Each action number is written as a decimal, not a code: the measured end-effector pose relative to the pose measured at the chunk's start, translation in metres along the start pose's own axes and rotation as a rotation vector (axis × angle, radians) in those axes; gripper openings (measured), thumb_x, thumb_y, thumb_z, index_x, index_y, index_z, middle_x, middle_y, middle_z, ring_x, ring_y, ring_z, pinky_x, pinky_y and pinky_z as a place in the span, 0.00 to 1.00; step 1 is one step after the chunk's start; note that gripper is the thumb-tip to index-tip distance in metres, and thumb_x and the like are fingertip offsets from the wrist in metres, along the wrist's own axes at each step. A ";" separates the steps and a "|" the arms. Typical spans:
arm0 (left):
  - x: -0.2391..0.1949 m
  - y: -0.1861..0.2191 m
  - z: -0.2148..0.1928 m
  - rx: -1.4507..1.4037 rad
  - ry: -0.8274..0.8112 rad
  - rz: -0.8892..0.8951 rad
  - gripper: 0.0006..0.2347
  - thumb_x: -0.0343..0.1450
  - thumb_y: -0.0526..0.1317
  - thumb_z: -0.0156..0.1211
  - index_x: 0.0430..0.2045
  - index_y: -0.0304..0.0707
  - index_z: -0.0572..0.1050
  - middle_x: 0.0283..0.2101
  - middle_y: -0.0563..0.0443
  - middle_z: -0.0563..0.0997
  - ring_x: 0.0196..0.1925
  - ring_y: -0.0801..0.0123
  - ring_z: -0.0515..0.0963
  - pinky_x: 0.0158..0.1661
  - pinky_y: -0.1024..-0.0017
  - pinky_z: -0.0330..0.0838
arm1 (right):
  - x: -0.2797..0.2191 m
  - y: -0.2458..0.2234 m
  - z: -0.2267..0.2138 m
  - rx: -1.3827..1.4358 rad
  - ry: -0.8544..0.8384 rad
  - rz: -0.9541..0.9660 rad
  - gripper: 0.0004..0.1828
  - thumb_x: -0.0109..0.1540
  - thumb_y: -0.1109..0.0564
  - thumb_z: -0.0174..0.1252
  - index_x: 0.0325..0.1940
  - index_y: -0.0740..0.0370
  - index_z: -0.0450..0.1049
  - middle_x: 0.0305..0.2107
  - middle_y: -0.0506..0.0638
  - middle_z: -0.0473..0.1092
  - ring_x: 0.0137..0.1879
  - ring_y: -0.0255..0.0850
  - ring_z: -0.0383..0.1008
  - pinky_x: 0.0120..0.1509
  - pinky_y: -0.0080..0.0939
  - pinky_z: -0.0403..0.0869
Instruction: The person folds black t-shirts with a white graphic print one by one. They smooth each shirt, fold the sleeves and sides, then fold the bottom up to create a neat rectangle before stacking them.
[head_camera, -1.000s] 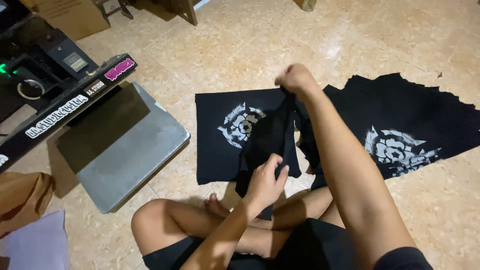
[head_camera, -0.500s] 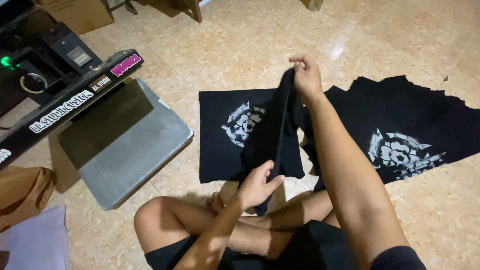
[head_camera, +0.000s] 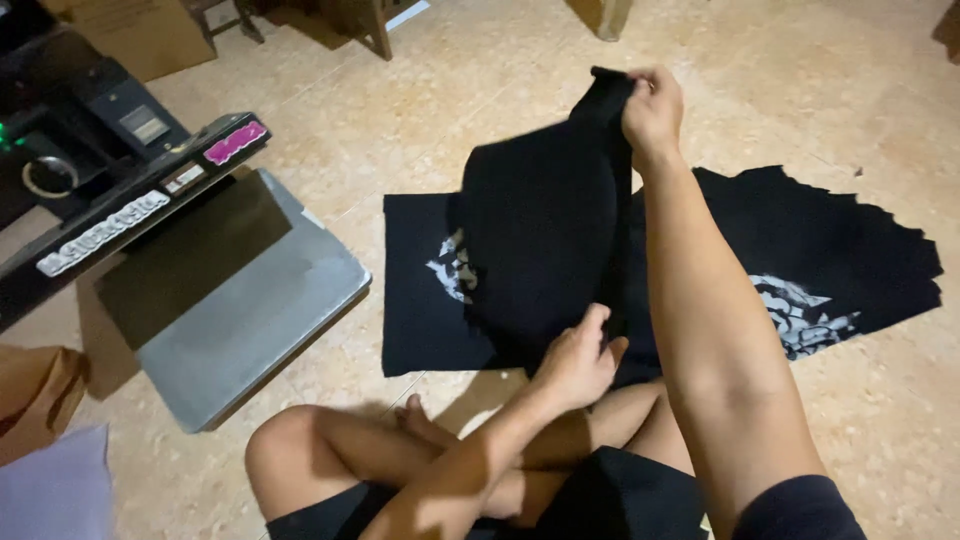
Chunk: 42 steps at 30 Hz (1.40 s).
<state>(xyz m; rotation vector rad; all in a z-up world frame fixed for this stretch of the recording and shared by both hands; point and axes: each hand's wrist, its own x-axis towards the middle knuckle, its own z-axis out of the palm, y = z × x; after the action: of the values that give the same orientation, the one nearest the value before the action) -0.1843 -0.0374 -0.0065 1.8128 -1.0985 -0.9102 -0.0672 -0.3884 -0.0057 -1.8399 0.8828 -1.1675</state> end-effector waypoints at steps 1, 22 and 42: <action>0.002 0.005 0.009 -0.025 -0.055 -0.043 0.17 0.76 0.44 0.50 0.55 0.35 0.62 0.38 0.28 0.81 0.42 0.29 0.80 0.39 0.42 0.68 | 0.003 0.020 -0.008 -0.010 0.046 0.028 0.18 0.63 0.62 0.43 0.37 0.48 0.79 0.38 0.44 0.79 0.47 0.37 0.78 0.53 0.33 0.73; 0.055 -0.048 0.035 -0.729 0.179 -0.006 0.20 0.75 0.44 0.53 0.60 0.33 0.64 0.49 0.43 0.77 0.47 0.73 0.74 0.49 0.72 0.71 | 0.141 0.132 0.087 -0.384 0.197 0.082 0.19 0.62 0.51 0.43 0.29 0.37 0.80 0.26 0.41 0.79 0.36 0.42 0.80 0.43 0.46 0.75; -0.024 -0.324 -0.137 0.440 0.206 -1.023 0.14 0.70 0.36 0.45 0.49 0.40 0.70 0.42 0.39 0.84 0.46 0.42 0.84 0.47 0.48 0.75 | -0.195 0.120 0.392 0.244 -0.787 0.368 0.29 0.70 0.43 0.42 0.75 0.53 0.61 0.76 0.56 0.50 0.81 0.46 0.48 0.80 0.45 0.49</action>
<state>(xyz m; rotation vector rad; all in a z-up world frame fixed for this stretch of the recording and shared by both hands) 0.0340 0.1164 -0.2366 2.8358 -0.1662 -1.0293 0.2126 -0.1843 -0.2987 -1.6330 0.5461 -0.2506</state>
